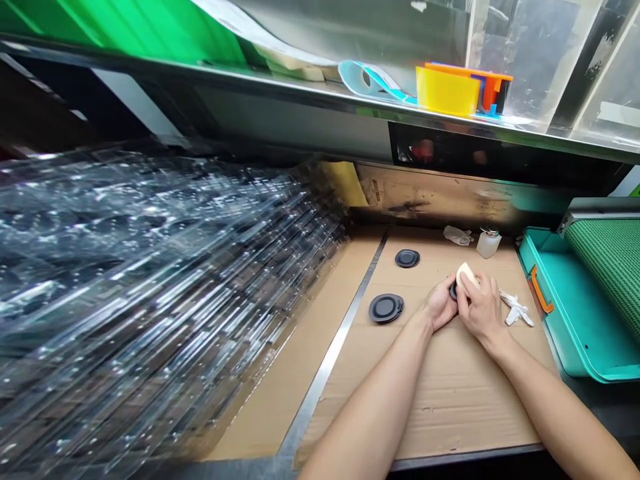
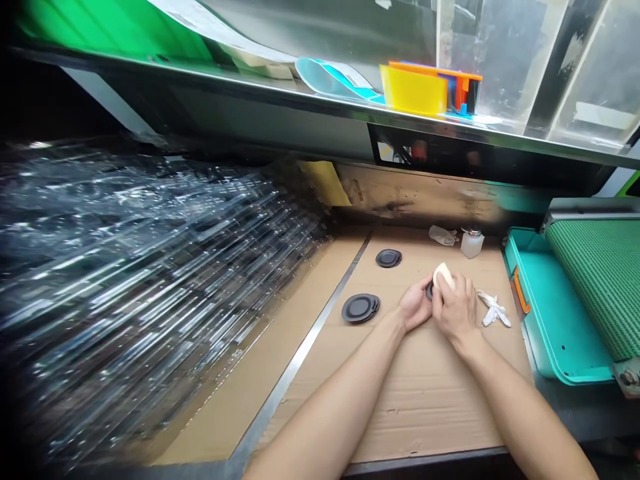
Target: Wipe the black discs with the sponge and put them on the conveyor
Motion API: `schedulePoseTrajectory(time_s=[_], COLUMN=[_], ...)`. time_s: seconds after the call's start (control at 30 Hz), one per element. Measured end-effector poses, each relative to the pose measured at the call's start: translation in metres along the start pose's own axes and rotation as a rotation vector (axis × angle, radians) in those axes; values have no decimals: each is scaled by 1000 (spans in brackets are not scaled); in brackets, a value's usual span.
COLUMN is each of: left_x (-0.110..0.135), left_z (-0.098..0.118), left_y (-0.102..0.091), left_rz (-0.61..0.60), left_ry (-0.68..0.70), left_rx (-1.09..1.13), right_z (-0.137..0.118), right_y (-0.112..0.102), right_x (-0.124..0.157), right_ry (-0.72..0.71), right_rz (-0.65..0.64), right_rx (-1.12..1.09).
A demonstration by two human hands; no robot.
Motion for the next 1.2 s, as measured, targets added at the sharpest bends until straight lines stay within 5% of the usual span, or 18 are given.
schedulePoseTrajectory(time_s=[0.2,0.3,0.47,0.63,0.77,1.03,1.2], left_x=[0,0,-1,-2,-1,-1,0], left_z=[-7,-6,-6,-4,-4,0,5], left_y=[-4,-4,-4,-7,-7,-6,-3], left_rz=[-14,-4,5,28,10,41,21], left_ry=[-94,-49,-94,-16,-73,-18,41], left_rx=[-23,-33,-5,-3,5,-37,-9], right_z=[6,10,6,11,8,47,42], right_y=[9,8,6,4,7,-3,-7], right_x=[2,1,4,5,12,-12,-2], right_ry=[-112,-30,-119,23,-148,24,43], right_rz=[49,107,42,67,12,267,-34], right_rx=[-7,-2,-6,46,-6,-212,-379])
Point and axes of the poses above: each hand's wrist, its own x-axis away from the middle knuckle, its own y-axis out of the palm, z = x × y, the point moved 2 cm from there along -x, towards the middle knuckle, and after that the axes turned 4 degrees about y, right-handed, at the moved point
